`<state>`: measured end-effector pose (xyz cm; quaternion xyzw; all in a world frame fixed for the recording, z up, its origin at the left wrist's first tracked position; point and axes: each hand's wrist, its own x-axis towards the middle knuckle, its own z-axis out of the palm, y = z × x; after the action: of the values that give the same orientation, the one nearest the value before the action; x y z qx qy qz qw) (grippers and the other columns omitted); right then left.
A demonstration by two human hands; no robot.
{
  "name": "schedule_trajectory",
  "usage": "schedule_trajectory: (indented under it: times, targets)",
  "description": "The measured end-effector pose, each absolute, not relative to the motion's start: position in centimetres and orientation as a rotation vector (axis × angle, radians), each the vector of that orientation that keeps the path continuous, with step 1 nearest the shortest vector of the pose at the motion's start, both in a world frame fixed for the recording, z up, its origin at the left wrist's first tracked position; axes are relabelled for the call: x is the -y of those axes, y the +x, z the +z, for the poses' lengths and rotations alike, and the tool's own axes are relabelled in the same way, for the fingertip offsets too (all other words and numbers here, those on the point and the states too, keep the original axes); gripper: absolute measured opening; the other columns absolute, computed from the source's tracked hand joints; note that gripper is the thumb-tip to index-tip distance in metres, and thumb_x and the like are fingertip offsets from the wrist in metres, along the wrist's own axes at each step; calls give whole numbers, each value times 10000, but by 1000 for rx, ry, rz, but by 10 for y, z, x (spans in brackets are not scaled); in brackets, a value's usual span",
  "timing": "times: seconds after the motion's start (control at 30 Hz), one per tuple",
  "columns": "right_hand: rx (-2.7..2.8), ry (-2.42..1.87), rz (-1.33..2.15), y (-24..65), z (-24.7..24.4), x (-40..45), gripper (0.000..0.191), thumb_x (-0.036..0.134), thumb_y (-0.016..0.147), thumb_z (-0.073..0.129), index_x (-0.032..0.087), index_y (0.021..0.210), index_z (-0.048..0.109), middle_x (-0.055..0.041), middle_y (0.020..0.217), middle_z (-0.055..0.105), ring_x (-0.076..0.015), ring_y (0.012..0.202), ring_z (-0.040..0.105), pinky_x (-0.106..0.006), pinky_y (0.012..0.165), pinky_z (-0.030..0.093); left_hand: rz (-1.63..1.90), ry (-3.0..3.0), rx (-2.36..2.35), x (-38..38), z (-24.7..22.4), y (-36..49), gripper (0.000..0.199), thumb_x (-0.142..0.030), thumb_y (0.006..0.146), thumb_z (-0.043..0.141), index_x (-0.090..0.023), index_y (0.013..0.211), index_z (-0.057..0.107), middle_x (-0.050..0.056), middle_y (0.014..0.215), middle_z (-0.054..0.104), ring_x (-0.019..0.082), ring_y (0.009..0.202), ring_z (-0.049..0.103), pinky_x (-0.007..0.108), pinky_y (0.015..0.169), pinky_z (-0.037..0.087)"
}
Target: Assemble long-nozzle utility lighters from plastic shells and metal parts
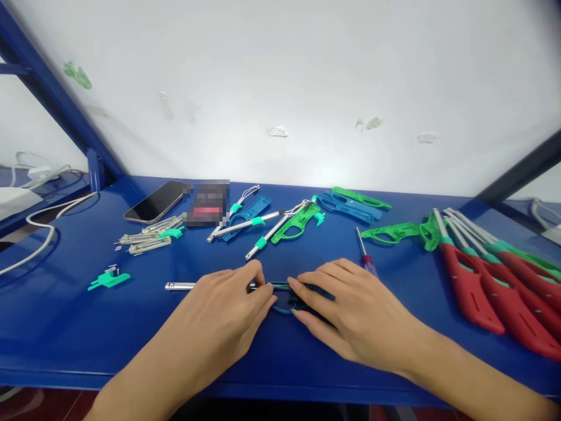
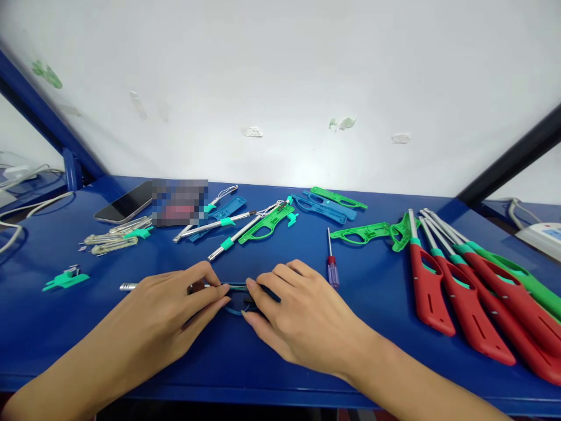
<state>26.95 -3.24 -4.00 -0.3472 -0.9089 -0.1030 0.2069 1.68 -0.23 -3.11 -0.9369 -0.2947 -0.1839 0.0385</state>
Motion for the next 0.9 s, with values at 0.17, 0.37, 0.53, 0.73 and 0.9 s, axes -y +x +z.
schedule_trajectory:
  times: [0.17, 0.37, 0.53, 0.73, 0.9]
  targets:
    - [2523, -960, -238, 270, -40, 32, 361, 315, 1123, 530, 74, 1261, 760, -96, 1033, 788, -254, 888, 691, -432, 792, 504, -482, -2835, 861, 3, -25, 14, 345, -58, 1041, 439, -199, 1078, 752, 41, 956, 707, 216, 612, 697, 363, 528, 464]
    - [2516, -956, -232, 270, -39, 31, 348, 312, 1119, 541, 76, 1253, 760, -99, 1033, 785, -254, 884, 688, -429, 774, 492, -490, -2857, 884, 4, -25, 15, 342, -68, 1046, 436, -209, 1044, 748, 40, 1011, 714, 202, 601, 700, 362, 537, 473]
    - [2507, -961, -232, 270, -41, 32, 361, 310, 1128, 518, 75, 1272, 752, -101, 1050, 789, -257, 897, 686, -418, 789, 478, -485, -2849, 945, 3, -30, 15, 312, -102, 1068, 450, -210, 1035, 741, 49, 1068, 737, 223, 674, 753, 379, 590, 535]
    - [2514, -972, -171, 273, -38, 32, 380, 327, 1150, 473, 102, 1338, 713, -97, 1133, 798, -256, 944, 700, -417, 847, 472, -553, -2790, 914, 1, -32, 14, 368, -139, 1107, 401, -207, 1128, 762, 49, 1056, 795, 249, 726, 790, 383, 580, 556]
    - [2392, -1062, -68, 281, -30, 27, 356, 278, 1146, 486, 170, 1467, 597, -85, 1300, 766, -233, 1075, 701, -413, 965, 471, -711, -2831, 899, -1, -31, 7, 287, -193, 1107, 482, -215, 1112, 769, 33, 1009, 823, 196, 739, 792, 316, 662, 595]
